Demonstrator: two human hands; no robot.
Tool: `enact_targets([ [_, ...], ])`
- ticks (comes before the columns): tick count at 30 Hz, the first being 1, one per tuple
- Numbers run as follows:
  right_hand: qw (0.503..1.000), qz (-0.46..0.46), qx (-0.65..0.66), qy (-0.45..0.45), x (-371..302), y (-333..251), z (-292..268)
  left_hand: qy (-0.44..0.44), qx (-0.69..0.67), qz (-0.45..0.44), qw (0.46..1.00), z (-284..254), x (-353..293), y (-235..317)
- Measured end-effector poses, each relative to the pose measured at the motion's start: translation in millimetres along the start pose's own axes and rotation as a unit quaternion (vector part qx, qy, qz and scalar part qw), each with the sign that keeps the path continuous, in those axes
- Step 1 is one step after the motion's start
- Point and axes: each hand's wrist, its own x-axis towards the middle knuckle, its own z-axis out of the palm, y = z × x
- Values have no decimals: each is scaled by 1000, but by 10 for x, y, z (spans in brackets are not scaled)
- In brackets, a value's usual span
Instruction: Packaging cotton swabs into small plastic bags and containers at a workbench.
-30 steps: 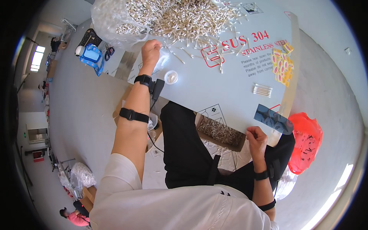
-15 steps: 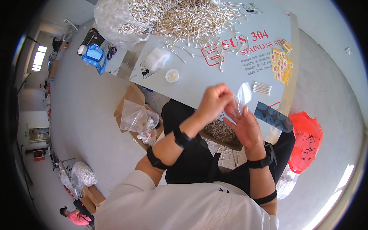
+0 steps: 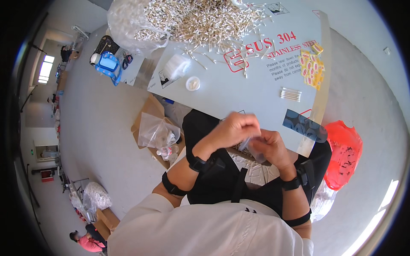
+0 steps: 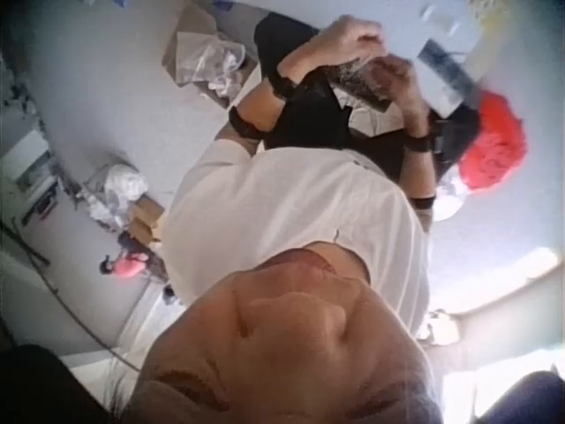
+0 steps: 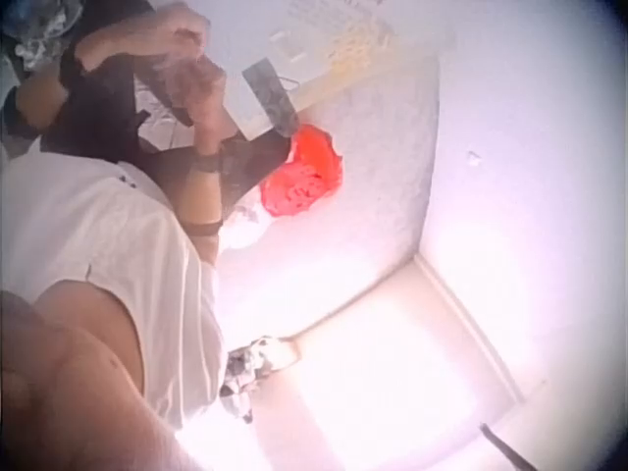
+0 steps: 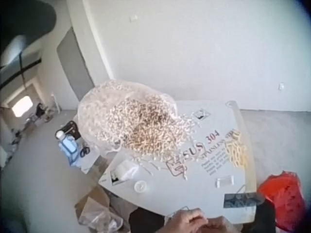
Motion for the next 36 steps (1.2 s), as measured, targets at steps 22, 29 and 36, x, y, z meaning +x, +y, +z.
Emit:
enact_targets([
  [22, 957, 92, 215, 169, -196, 216, -56, 302, 551, -188, 755, -1288, -32, -752],
  [29, 970, 79, 185, 137, -264, 204, -107, 118, 74, -85, 987, 8, -55, -226],
  [36, 980, 66, 137, 127, -460, 178, -217, 40, -13, -149, 988, 634, -80, 17],
])
